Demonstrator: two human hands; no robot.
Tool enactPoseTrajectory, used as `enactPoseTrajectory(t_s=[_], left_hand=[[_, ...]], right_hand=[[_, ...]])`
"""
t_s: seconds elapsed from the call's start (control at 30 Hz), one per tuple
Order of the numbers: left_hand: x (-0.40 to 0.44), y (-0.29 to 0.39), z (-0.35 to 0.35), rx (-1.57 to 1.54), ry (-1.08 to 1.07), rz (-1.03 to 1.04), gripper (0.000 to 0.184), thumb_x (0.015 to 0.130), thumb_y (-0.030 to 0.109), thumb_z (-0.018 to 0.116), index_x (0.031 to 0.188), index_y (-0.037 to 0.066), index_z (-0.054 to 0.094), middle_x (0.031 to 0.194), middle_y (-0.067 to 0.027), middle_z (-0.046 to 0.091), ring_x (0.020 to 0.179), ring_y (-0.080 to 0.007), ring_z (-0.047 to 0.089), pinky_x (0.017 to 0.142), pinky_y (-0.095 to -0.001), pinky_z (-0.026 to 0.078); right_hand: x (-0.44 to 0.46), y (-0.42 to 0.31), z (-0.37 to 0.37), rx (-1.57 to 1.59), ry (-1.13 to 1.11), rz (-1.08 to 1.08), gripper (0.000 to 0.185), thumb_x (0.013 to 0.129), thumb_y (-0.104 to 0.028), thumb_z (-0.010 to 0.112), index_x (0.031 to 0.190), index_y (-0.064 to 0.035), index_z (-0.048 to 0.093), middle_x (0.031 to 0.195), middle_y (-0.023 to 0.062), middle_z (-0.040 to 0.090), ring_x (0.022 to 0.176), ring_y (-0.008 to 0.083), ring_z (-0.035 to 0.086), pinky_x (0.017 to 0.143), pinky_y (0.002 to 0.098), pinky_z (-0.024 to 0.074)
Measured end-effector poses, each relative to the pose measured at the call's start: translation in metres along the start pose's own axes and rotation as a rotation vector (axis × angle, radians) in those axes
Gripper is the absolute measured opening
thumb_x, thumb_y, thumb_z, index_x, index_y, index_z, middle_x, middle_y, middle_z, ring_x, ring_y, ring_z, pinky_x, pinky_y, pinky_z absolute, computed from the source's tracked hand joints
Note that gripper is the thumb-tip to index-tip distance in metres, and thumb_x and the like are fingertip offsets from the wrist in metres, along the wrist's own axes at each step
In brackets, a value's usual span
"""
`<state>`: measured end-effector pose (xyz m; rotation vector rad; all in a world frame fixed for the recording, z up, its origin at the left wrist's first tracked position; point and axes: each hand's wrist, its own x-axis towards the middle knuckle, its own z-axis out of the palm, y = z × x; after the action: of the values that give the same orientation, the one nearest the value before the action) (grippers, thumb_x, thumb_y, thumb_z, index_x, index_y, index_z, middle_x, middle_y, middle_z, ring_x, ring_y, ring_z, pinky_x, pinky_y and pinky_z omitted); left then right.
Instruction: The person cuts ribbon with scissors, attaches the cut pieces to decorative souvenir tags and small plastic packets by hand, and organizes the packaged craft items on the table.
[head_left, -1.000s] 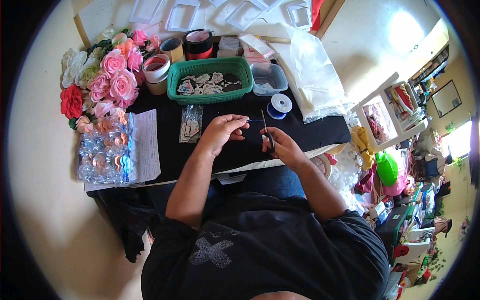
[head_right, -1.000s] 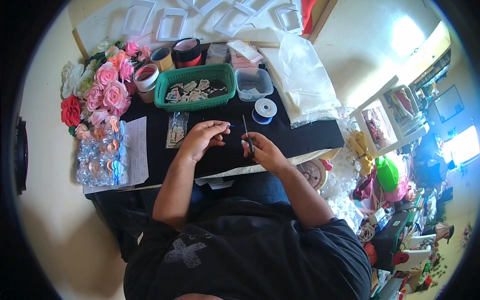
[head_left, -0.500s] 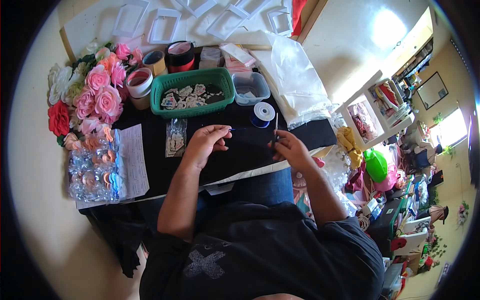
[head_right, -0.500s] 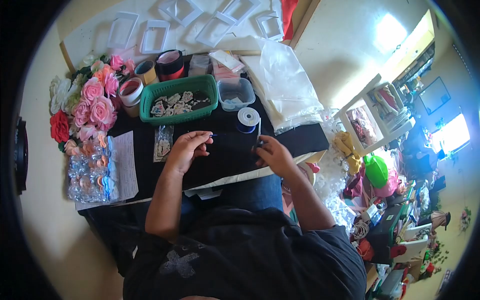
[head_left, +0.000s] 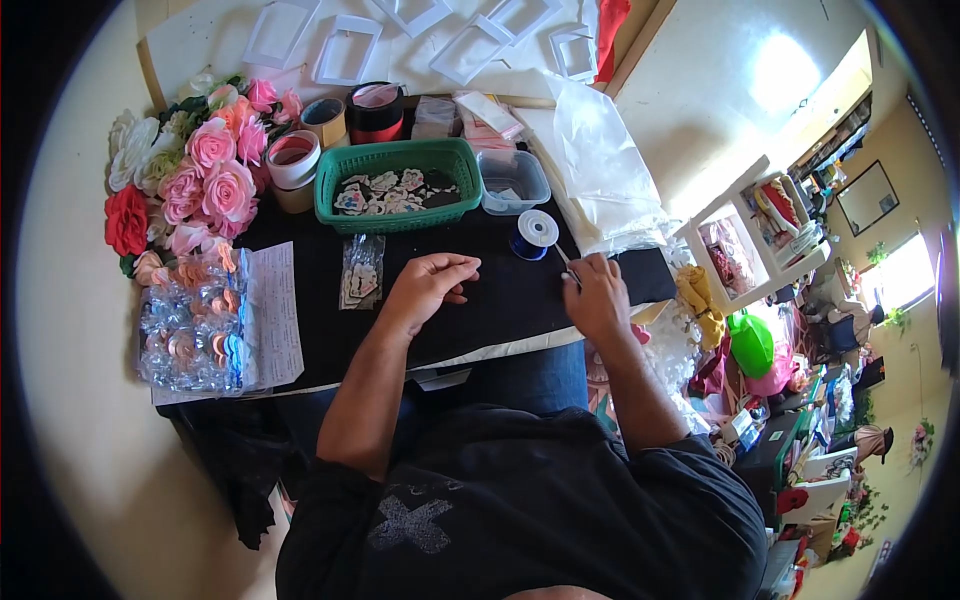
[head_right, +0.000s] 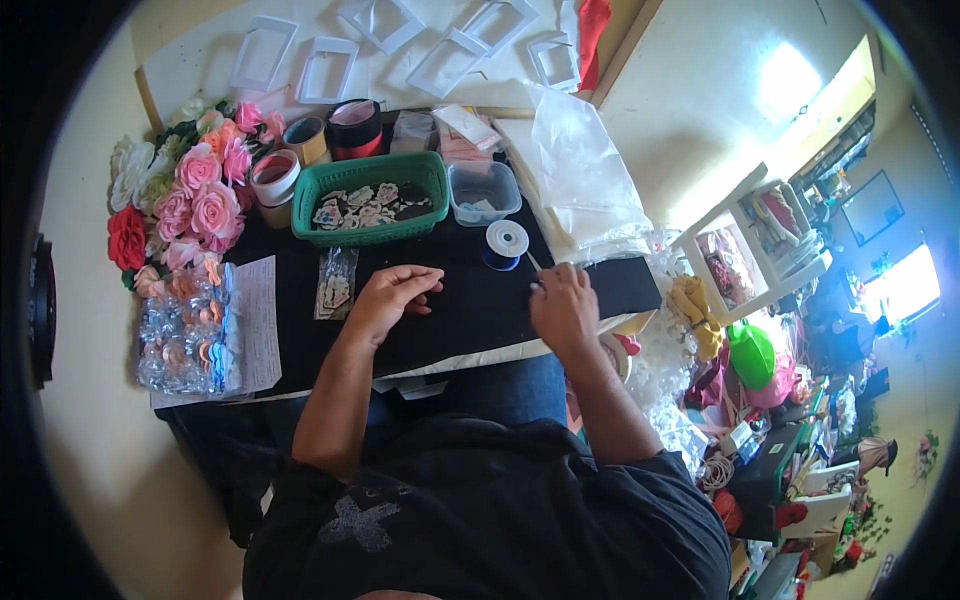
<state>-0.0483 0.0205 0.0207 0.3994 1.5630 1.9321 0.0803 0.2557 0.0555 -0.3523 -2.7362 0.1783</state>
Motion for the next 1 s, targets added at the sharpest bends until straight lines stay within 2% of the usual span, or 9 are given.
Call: enactPoseTrajectory(t_s=[0.07,0.13,0.17,0.23,0.27,0.33,0.37,0.63,1.0], left_hand=[[0.001,-0.002,0.001,0.047,-0.069,0.004,0.029,0.092,0.025,0.064,0.109,0.003,0.069,0.096,-0.0065,0.068,0.079,-0.0097,0.060,0.071,-0.0252,0.052],[0.000,-0.003,0.000,0.060,-0.126,-0.011,0.031,0.092,0.027,0.064,0.110,0.003,0.068,0.098,-0.0076,0.068,0.082,-0.0112,0.061,0.074,-0.0261,0.052],[-0.001,-0.002,0.000,0.044,-0.157,-0.012,0.031,0.092,0.027,0.065,0.110,0.003,0.068,0.098,-0.0073,0.068,0.082,-0.0115,0.061,0.074,-0.0265,0.052],[-0.003,0.001,0.000,0.030,-0.185,-0.010,0.031,0.091,0.028,0.065,0.110,0.003,0.069,0.097,-0.0070,0.068,0.082,-0.0117,0.061,0.074,-0.0269,0.052],[-0.005,0.003,0.001,0.027,-0.184,-0.018,0.031,0.091,0.028,0.065,0.109,0.003,0.068,0.097,-0.0066,0.067,0.082,-0.0119,0.061,0.075,-0.0272,0.052],[-0.006,0.006,0.000,0.017,-0.178,-0.021,0.031,0.091,0.029,0.066,0.108,0.002,0.068,0.096,-0.0062,0.067,0.082,-0.0121,0.061,0.075,-0.0276,0.053],[-0.006,0.006,0.001,0.015,-0.177,-0.028,0.031,0.091,0.028,0.066,0.107,0.002,0.067,0.095,-0.0058,0.066,0.082,-0.0122,0.061,0.075,-0.0276,0.053],[-0.001,-0.002,-0.006,-0.142,-0.287,-0.063,0.026,0.091,0.026,0.066,0.103,0.002,0.064,0.092,-0.0049,0.064,0.081,-0.0112,0.059,0.073,-0.0273,0.053],[-0.002,-0.003,-0.010,-0.281,-0.276,-0.103,0.021,0.090,0.020,0.065,0.102,0.003,0.065,0.089,-0.0023,0.062,0.081,-0.0100,0.059,0.071,-0.0272,0.053]], right_hand=[[0.003,-0.031,-0.007,0.123,0.028,-0.101,0.025,0.085,-0.022,0.065,0.102,-0.0041,0.066,0.101,0.0143,0.061,0.100,0.0320,0.057,0.083,0.0415,0.0482],[0.002,-0.055,-0.007,0.545,-0.166,-0.187,0.028,0.088,-0.024,0.067,0.105,-0.0020,0.064,0.097,0.0105,0.060,0.094,0.0243,0.059,0.081,0.0351,0.0483],[0.002,-0.059,-0.003,0.548,-0.168,-0.185,0.028,0.088,-0.024,0.067,0.105,-0.0020,0.064,0.097,0.0105,0.060,0.094,0.0243,0.059,0.081,0.0351,0.0483],[0.006,-0.065,0.006,0.657,-0.263,-0.163,0.024,0.090,-0.022,0.066,0.101,-0.0018,0.062,0.091,0.0077,0.059,0.084,0.0169,0.058,0.075,0.0288,0.0473],[0.006,-0.068,0.007,0.657,-0.264,-0.169,0.024,0.090,-0.022,0.066,0.101,-0.0018,0.062,0.091,0.0077,0.059,0.084,0.0169,0.058,0.075,0.0288,0.0473],[0.006,-0.072,0.007,0.739,-0.276,-0.057,0.018,0.091,-0.019,0.064,0.093,-0.0013,0.062,0.089,0.0107,0.061,0.084,0.0254,0.059,0.072,0.0336,0.0475],[0.005,-0.072,0.006,0.734,-0.281,-0.061,0.018,0.091,-0.019,0.064,0.093,-0.0013,0.062,0.089,0.0107,0.061,0.084,0.0254,0.059,0.072,0.0336,0.0475],[0.001,-0.062,0.026,0.876,-0.309,0.019,0.016,0.094,-0.017,0.061,0.097,-0.0016,0.059,0.088,0.0074,0.058,0.075,0.0139,0.052,0.068,0.0276,0.0441],[-0.002,-0.063,0.034,0.941,-0.380,-0.014,0.017,0.096,-0.016,0.059,0.101,-0.0005,0.057,0.084,0.0057,0.060,0.075,0.0109,0.054,0.069,0.0259,0.0450]])
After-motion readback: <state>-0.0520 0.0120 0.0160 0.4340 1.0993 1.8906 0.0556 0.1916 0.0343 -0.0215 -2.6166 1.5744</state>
